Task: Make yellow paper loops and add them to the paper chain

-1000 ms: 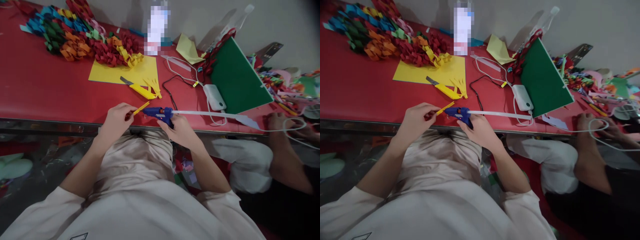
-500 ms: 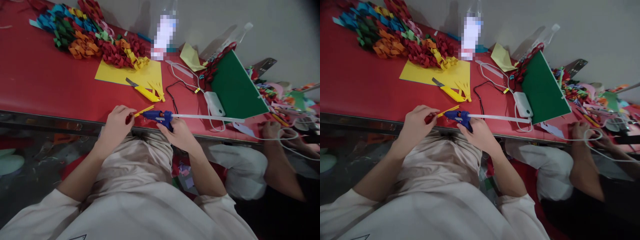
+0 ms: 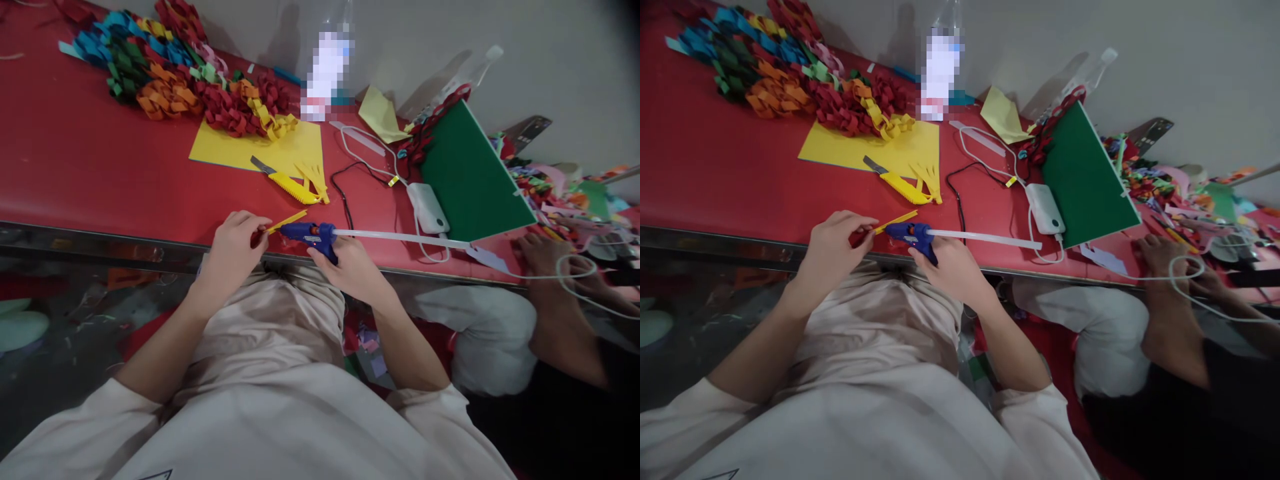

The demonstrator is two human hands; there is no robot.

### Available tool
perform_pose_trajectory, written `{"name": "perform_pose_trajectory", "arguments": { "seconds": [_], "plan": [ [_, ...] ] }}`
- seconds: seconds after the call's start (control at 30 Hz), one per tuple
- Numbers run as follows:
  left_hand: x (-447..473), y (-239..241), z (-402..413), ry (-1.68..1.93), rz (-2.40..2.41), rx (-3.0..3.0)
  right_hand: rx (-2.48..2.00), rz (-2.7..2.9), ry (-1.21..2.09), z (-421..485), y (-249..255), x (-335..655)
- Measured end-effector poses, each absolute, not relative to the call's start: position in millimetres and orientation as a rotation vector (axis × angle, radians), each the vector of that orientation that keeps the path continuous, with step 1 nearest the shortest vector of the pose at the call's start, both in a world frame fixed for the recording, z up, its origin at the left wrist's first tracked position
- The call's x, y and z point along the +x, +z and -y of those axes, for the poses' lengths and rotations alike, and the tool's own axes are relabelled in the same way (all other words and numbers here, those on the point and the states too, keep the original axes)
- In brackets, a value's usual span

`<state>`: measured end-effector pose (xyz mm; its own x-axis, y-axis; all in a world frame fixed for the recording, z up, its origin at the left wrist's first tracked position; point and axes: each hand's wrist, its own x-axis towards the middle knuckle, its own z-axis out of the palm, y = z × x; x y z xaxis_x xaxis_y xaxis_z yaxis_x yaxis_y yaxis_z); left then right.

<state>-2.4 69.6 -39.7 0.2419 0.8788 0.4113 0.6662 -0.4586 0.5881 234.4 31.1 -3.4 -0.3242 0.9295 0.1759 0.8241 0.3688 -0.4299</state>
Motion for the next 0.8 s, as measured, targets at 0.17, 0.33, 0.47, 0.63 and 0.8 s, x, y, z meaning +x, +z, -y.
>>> {"name": "perform_pose_trajectory", "arguments": {
  "seconds": [0.17, 0.33, 0.47, 0.63, 0.8],
  "plan": [
    [-2.2, -38.4, -69.4, 1.044, -1.429, 2.211, -1.508, 2.24, 0.373, -32.0, -4.0, 235.5],
    [-3.0, -38.4, -69.3, 1.03, -1.43, 2.204, -1.535, 2.199, 0.391, -34.6, -1.5, 240.4],
    [-3.0, -38.3, -69.1, 1.02, -1.441, 2.202, -1.559, 2.185, 0.386, -36.4, 0.2, 246.7],
    [-2.0, -36.2, -68.6, 1.031, -1.439, 2.2, -1.657, 2.142, 0.378, -38.2, -0.7, 253.5],
    [-1.8, -35.8, -68.6, 1.029, -1.449, 2.211, -1.701, 2.108, 0.354, -39.9, -2.1, 258.7]
  ]
}}
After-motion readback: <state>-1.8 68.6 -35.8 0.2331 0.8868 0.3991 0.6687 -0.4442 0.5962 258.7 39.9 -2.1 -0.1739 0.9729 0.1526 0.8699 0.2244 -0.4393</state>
